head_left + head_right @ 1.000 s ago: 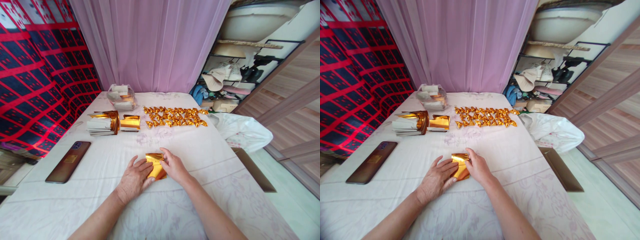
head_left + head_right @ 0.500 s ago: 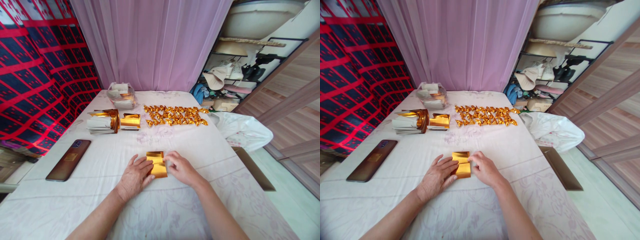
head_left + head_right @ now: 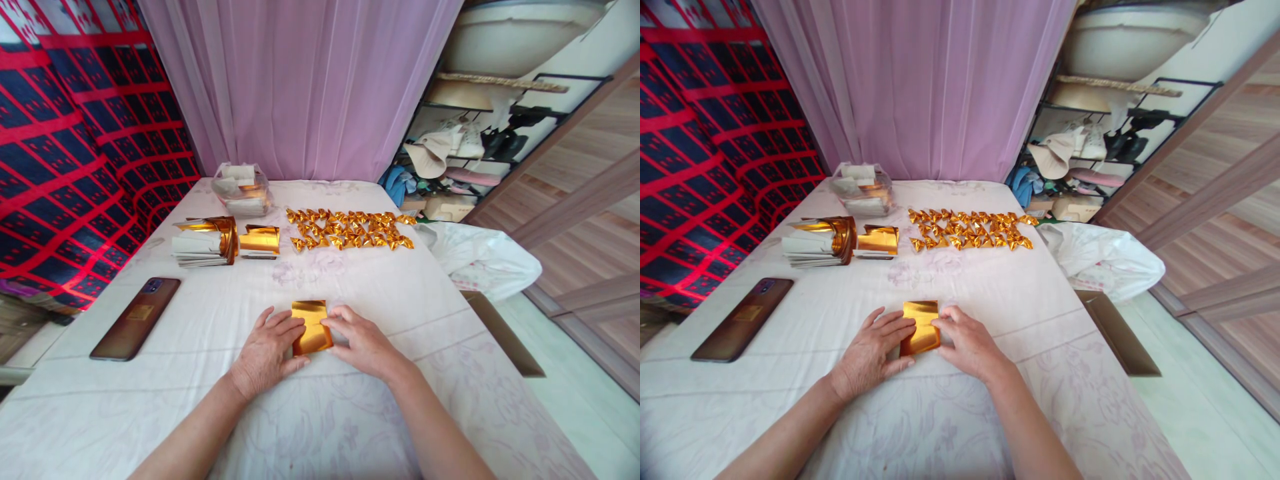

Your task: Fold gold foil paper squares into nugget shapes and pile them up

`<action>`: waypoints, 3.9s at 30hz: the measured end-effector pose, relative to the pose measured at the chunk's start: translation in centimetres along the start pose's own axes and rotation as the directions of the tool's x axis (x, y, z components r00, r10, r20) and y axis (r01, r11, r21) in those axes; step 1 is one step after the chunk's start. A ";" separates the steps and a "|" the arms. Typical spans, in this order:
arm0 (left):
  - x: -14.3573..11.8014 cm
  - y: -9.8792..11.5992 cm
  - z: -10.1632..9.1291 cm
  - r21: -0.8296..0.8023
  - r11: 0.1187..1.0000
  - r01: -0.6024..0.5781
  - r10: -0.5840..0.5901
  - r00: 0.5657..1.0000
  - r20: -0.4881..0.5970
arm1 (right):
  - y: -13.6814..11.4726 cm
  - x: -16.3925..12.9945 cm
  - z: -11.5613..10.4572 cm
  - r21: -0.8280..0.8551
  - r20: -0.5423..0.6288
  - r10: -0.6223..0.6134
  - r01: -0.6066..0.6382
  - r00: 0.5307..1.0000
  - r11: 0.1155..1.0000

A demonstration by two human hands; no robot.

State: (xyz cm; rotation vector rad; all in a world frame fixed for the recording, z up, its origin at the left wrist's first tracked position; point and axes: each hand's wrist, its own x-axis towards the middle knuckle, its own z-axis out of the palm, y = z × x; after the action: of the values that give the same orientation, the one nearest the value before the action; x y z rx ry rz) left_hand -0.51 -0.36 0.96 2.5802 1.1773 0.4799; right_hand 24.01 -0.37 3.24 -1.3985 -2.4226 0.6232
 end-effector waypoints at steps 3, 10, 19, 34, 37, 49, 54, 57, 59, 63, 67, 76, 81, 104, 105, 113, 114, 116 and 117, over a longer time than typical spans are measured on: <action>0.0 0.0 0.0 0.005 1.000 -0.005 0.005 1.000 -0.020 | -0.1 0.0 0.1 -0.019 -0.013 -0.001 0.001 1.000 1.000; 0.4 0.3 -0.7 -0.007 1.000 -0.023 0.023 0.996 -0.085 | -0.1 0.3 0.8 -0.041 -0.085 0.023 -0.026 0.996 0.999; 0.5 -0.2 0.0 -0.074 0.997 0.012 -0.023 0.988 -0.153 | -0.1 1.0 2.4 0.027 -0.259 0.155 -0.154 0.953 0.988; -0.7 3.1 0.5 0.184 0.971 -0.156 0.186 0.969 -0.160 | -0.9 1.4 2.9 0.014 -0.317 0.233 -0.241 0.920 0.971; -0.8 3.2 1.3 0.175 0.973 -0.150 0.170 0.980 -0.107 | -0.8 1.4 2.9 0.015 -0.322 0.233 -0.241 0.918 0.970; -0.9 2.9 1.8 0.160 0.981 -0.108 0.117 0.992 -0.048 | -0.7 1.4 2.9 0.009 -0.350 0.199 -0.209 0.915 0.978; -0.7 2.9 1.7 0.140 0.984 -0.106 0.111 0.993 -0.027 | -0.6 1.4 3.1 0.001 -0.369 0.188 -0.202 0.910 0.979; -0.8 2.9 1.7 0.121 0.988 -0.096 0.099 0.995 -0.021 | -0.6 1.4 3.1 -0.005 -0.371 0.189 -0.205 0.909 0.979; -0.8 2.8 1.8 0.109 0.990 -0.086 0.088 0.996 -0.018 | -0.6 1.4 3.1 -0.008 -0.365 0.194 -0.211 0.911 0.977; -0.8 2.8 1.8 0.102 0.991 -0.087 0.089 0.996 -0.009 | -0.6 1.5 3.1 -0.021 -0.364 0.203 -0.226 0.909 0.974; -0.8 2.7 1.8 0.079 0.994 -0.079 0.080 0.997 -0.012 | -0.6 1.5 3.1 -0.034 -0.370 0.183 -0.210 0.911 0.977; -0.7 2.7 1.7 0.066 0.995 -0.081 0.082 0.997 -0.013 | -0.7 1.5 3.1 -0.038 -0.369 0.191 -0.220 0.910 0.975; -0.7 2.7 1.8 0.050 0.996 -0.073 0.073 0.997 -0.013 | -0.7 1.5 3.1 -0.034 -0.366 0.193 -0.221 0.910 0.975; -0.6 2.6 1.6 0.077 0.994 -0.084 0.084 0.996 -0.003 | -0.8 1.7 3.6 -0.121 -0.406 0.230 -0.301 0.884 0.946; -0.6 2.7 1.6 0.079 0.994 -0.082 0.082 0.997 -0.003 | -0.8 1.7 3.6 -0.123 -0.409 0.231 -0.304 0.883 0.945; -0.6 2.7 1.6 0.115 0.991 -0.070 0.069 0.998 0.012 | -0.8 1.6 3.7 -0.120 -0.396 0.236 -0.304 0.888 0.945; -0.6 2.7 1.6 0.119 0.990 -0.071 0.070 0.997 0.012 | -0.8 1.6 3.7 -0.114 -0.393 0.228 -0.293 0.891 0.949; -0.6 2.7 1.7 0.125 0.990 -0.073 0.072 0.997 0.012 | -0.7 1.5 3.6 -0.098 -0.396 0.211 -0.270 0.893 0.958; -0.6 2.7 1.7 0.127 0.989 -0.074 0.073 0.997 0.011 | -0.7 1.4 3.6 -0.091 -0.399 0.202 -0.257 0.894 0.962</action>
State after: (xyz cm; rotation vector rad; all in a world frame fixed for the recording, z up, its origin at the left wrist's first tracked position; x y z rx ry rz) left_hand 1.60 -2.71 0.31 2.7390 1.1493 0.4241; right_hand 21.17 -0.25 0.52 -1.6988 -2.0368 0.1942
